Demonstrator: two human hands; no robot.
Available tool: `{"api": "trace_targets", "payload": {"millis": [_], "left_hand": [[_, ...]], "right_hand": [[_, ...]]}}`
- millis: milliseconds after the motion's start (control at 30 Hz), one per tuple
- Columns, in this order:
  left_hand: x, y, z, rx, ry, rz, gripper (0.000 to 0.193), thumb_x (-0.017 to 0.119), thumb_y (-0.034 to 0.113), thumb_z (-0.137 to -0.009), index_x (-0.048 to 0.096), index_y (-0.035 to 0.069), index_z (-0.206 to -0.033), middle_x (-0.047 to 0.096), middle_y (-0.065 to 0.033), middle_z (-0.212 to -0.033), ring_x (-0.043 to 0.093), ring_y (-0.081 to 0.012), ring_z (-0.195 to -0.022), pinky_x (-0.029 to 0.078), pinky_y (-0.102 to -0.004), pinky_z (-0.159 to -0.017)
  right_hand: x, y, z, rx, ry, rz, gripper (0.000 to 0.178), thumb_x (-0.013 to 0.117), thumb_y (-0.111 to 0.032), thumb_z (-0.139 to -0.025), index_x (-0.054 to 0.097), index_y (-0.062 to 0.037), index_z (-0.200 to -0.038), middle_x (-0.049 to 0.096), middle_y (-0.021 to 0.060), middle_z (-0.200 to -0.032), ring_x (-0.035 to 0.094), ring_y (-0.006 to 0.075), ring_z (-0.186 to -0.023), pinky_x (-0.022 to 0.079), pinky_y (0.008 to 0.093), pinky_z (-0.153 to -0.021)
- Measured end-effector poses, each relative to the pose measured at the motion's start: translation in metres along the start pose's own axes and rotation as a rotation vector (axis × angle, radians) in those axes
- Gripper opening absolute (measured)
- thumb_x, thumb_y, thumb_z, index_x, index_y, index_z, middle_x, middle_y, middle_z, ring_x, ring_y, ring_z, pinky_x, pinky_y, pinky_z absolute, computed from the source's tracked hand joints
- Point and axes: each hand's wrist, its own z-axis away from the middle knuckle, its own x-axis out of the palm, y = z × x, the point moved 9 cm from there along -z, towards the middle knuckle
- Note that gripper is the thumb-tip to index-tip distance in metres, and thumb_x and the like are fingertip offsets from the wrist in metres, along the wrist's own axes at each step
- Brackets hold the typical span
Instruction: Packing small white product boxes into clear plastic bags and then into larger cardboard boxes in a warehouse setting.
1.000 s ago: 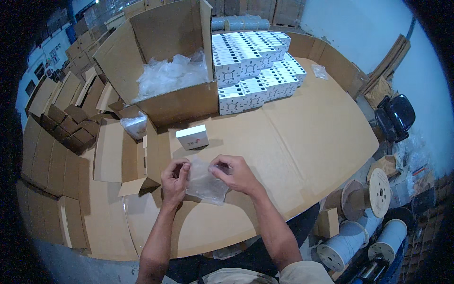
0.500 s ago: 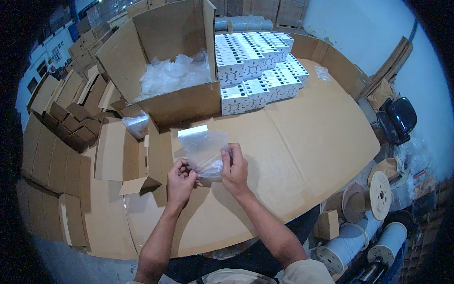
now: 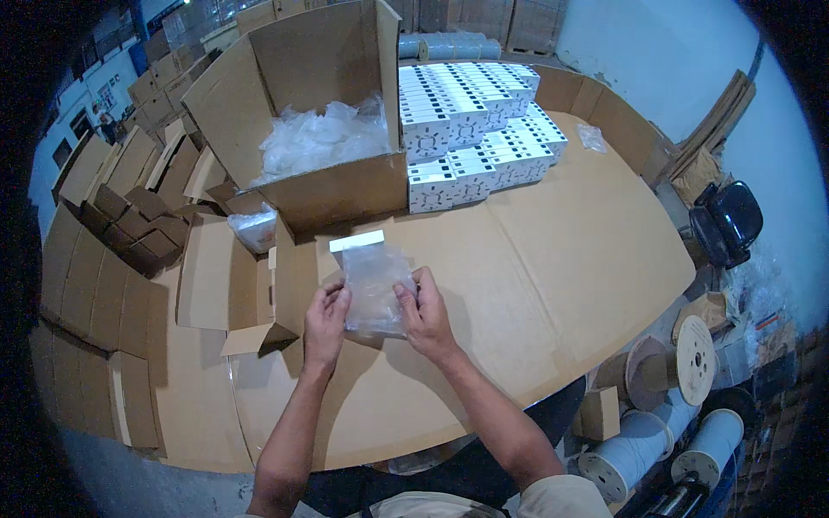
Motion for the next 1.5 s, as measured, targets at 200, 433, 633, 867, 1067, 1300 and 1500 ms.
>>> {"api": "trace_targets", "payload": {"millis": [200, 433, 633, 867, 1067, 1300, 1500], "left_hand": [[0.002, -0.008, 0.001, -0.030, -0.026, -0.099, 0.024, 0.057, 0.022, -0.105, 0.066, 0.000, -0.103, 0.061, -0.0001, -0.079, 0.056, -0.0072, -0.073, 0.047, -0.0260, -0.068], [-0.014, 0.020, 0.006, 0.180, 0.169, -0.192, 0.027, 0.051, 0.021, -0.107, 0.063, -0.001, -0.098, 0.064, -0.0058, -0.080, 0.058, -0.0127, -0.071, 0.048, -0.0310, -0.066], [-0.006, 0.027, 0.012, 0.196, 0.153, -0.321, 0.027, 0.049, 0.021, -0.107, 0.064, -0.001, -0.099, 0.064, -0.0104, -0.075, 0.060, -0.0175, -0.067, 0.049, -0.0345, -0.064], [0.005, 0.035, 0.016, 0.215, 0.101, -0.367, 0.028, 0.048, 0.022, -0.108, 0.066, 0.002, -0.100, 0.055, -0.0049, -0.062, 0.057, -0.0118, -0.056, 0.046, -0.0330, -0.055], [0.004, 0.031, 0.016, 0.110, 0.066, -0.317, 0.025, 0.048, 0.023, -0.107, 0.063, 0.002, -0.106, 0.059, -0.0051, -0.064, 0.059, -0.0099, -0.058, 0.047, -0.0299, -0.056], [0.005, 0.024, 0.012, 0.071, 0.089, -0.262, 0.027, 0.050, 0.025, -0.107, 0.062, 0.001, -0.106, 0.064, -0.0088, -0.076, 0.062, -0.0126, -0.070, 0.050, -0.0314, -0.064], [-0.015, 0.019, 0.004, 0.102, 0.160, -0.284, 0.027, 0.050, 0.024, -0.107, 0.061, 0.000, -0.103, 0.061, -0.0040, -0.076, 0.056, -0.0118, -0.070, 0.048, -0.0292, -0.066]], "right_hand": [[0.024, -0.005, 0.003, 0.101, -0.216, -0.161, 0.020, 0.058, -0.022, -0.105, 0.052, -0.0043, -0.096, 0.052, -0.0027, -0.081, 0.046, 0.0077, -0.075, 0.043, 0.0268, -0.069], [0.006, 0.026, -0.004, 0.288, -0.150, -0.802, 0.016, 0.061, -0.022, -0.103, 0.062, -0.0063, -0.100, 0.062, -0.0019, -0.093, 0.054, 0.0047, -0.084, 0.048, 0.0247, -0.073], [0.006, 0.018, -0.003, 0.242, -0.071, -0.412, 0.011, 0.064, -0.018, -0.101, 0.060, -0.0073, -0.101, 0.065, 0.0000, -0.098, 0.060, 0.0077, -0.089, 0.051, 0.0240, -0.075], [-0.008, 0.046, -0.005, 0.454, 0.121, -1.115, 0.019, 0.064, -0.028, -0.101, 0.061, -0.0104, -0.110, 0.067, 0.0012, -0.101, 0.064, 0.0120, -0.084, 0.054, 0.0273, -0.075], [-0.008, 0.034, -0.003, 0.346, 0.120, -0.441, 0.024, 0.055, -0.030, -0.106, 0.059, -0.0079, -0.097, 0.065, 0.0017, -0.091, 0.061, 0.0132, -0.073, 0.050, 0.0268, -0.063], [0.001, -0.005, 0.005, 0.074, 0.130, 0.248, 0.033, 0.050, -0.026, -0.107, 0.057, -0.0001, -0.088, 0.058, 0.0094, -0.063, 0.058, 0.0168, -0.056, 0.045, 0.0340, -0.054], [0.008, -0.013, 0.006, -0.045, 0.173, 0.301, 0.032, 0.049, -0.023, -0.107, 0.055, 0.0021, -0.088, 0.060, 0.0162, -0.068, 0.059, 0.0261, -0.058, 0.045, 0.0402, -0.057]]}}
